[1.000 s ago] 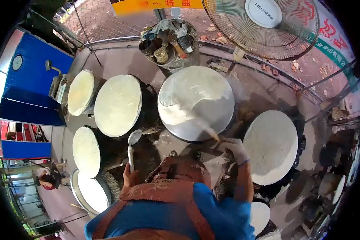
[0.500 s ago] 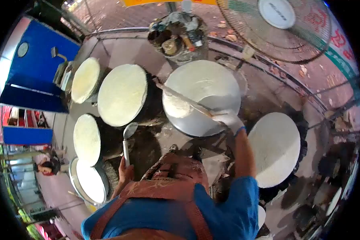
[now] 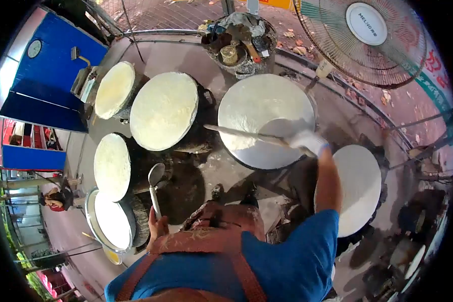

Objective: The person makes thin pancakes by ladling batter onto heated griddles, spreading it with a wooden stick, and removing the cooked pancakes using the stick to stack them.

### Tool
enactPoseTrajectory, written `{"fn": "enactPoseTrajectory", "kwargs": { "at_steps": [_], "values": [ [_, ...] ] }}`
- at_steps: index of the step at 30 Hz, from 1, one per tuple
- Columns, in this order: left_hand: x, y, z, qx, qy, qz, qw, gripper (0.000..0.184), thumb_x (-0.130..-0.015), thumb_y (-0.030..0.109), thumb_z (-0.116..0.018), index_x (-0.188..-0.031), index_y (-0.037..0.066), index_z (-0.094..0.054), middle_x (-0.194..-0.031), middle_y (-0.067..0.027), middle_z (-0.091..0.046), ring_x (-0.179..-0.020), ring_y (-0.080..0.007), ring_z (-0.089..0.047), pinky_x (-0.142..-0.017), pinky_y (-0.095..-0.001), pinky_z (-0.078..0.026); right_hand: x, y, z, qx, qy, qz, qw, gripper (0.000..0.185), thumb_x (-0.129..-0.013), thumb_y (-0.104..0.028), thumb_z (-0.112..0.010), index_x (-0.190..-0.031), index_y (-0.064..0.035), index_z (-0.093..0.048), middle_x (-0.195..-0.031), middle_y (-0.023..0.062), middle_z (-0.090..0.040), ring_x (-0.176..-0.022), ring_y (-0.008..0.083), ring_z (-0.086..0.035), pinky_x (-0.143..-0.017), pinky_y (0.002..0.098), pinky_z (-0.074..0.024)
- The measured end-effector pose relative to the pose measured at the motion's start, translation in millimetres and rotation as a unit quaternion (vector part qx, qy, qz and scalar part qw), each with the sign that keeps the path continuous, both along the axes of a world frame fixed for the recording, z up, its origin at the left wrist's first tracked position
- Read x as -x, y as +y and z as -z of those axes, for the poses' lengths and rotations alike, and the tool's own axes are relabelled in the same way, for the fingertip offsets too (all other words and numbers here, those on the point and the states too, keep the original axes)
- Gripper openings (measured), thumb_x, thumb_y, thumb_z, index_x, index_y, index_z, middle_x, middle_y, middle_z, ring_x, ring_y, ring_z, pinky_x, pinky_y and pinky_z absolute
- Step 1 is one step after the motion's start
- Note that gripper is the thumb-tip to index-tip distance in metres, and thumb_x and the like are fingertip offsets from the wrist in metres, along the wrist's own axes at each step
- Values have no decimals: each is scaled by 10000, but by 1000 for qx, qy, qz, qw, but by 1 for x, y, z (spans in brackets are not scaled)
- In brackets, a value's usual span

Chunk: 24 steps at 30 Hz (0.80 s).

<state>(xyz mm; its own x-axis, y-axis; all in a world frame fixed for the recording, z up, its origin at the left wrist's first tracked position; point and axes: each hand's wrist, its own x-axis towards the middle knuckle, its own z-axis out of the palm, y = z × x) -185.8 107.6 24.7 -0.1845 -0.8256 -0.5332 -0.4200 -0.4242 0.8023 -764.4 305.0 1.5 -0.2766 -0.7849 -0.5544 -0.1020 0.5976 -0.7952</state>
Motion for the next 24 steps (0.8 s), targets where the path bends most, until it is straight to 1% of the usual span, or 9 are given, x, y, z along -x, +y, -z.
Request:
{"fn": "enactPoseTrajectory", "kwargs": {
  "at_steps": [5,7,10,11,12,14,16,20,24],
  "values": [
    [-44,-33,23,-47,88,24,995,629,-802,-29,-485,-1367,147,-272,-545,13,-399,-386,-86,-367,-321,-234,-297,-117,200,-48,-208,-20,289,934,159,-753,-205,-595,-747,-65,-671,-461,-4,-428,-339,82,-330,-342,273,-245],
    [-58,-54,43,-67,118,43,990,641,-810,-30,-478,-1383,157,-260,-547,10,-405,-390,-87,-366,-333,-238,-309,-193,275,-5,-135,-52,441,886,292,-792,-184,-555,-1032,-38,-636,-574,-1,-518,-400,76,-410,-360,239,-308],
    [-67,-75,23,-83,97,138,982,630,-813,-18,-478,-1377,193,-291,-558,41,-370,-412,-70,-353,-358,-217,-302,-338,123,-42,90,-76,578,808,330,-829,-109,-522,-1121,37,-568,-792,55,-624,-656,121,-570,-570,233,-458],
    [-69,-77,12,-117,111,128,979,635,-807,-12,-486,-1376,191,-292,-557,40,-368,-413,-69,-351,-364,-212,-297,-358,100,-12,11,313,300,901,286,-817,-62,-560,-1079,48,-595,-866,54,-635,-771,114,-583,-681,225,-468],
    [-70,-79,1,-145,126,116,974,639,-801,-7,-494,-1375,190,-294,-556,39,-365,-414,-69,-350,-369,-208,-293,-372,60,39,120,49,560,818,278,-797,-38,-609,-1065,36,-613,-930,46,-639,-814,103,-571,-721,223,-454],
    [-74,-79,-13,-146,130,117,974,648,-789,-4,-501,-1374,184,-296,-555,32,-370,-414,-70,-343,-368,-207,-282,-391,-24,89,205,133,558,793,293,-808,-145,-629,-1063,-1,-623,-991,98,-652,-811,152,-610,-720,260,-459],
    [-87,-78,-24,-162,130,123,970,672,-785,-6,-499,-1385,189,-267,-545,25,-359,-415,-76,-343,-366,-210,-285,-389,-68,38,21,353,393,849,308,-827,-301,-580,-1012,-62,-644,-931,165,-643,-781,286,-621,-694,352,-479],
    [-112,-77,-33,-166,153,169,959,699,-792,16,-495,-1397,238,-223,-533,14,-350,-411,-85,-361,-312,-223,-279,-392,3,43,-205,481,329,786,273,-850,-376,-501,-986,-176,-625,-721,187,-618,-672,369,-601,-608,453,-480],
    [-126,-67,-42,-213,184,141,949,662,-794,27,-493,-1367,262,-259,-553,15,-352,-400,-71,-333,-314,-198,-263,-390,-1,48,-65,306,518,796,265,-853,-373,-505,-963,-183,-653,-782,169,-633,-724,331,-603,-638,404,-484]
  ]
}}
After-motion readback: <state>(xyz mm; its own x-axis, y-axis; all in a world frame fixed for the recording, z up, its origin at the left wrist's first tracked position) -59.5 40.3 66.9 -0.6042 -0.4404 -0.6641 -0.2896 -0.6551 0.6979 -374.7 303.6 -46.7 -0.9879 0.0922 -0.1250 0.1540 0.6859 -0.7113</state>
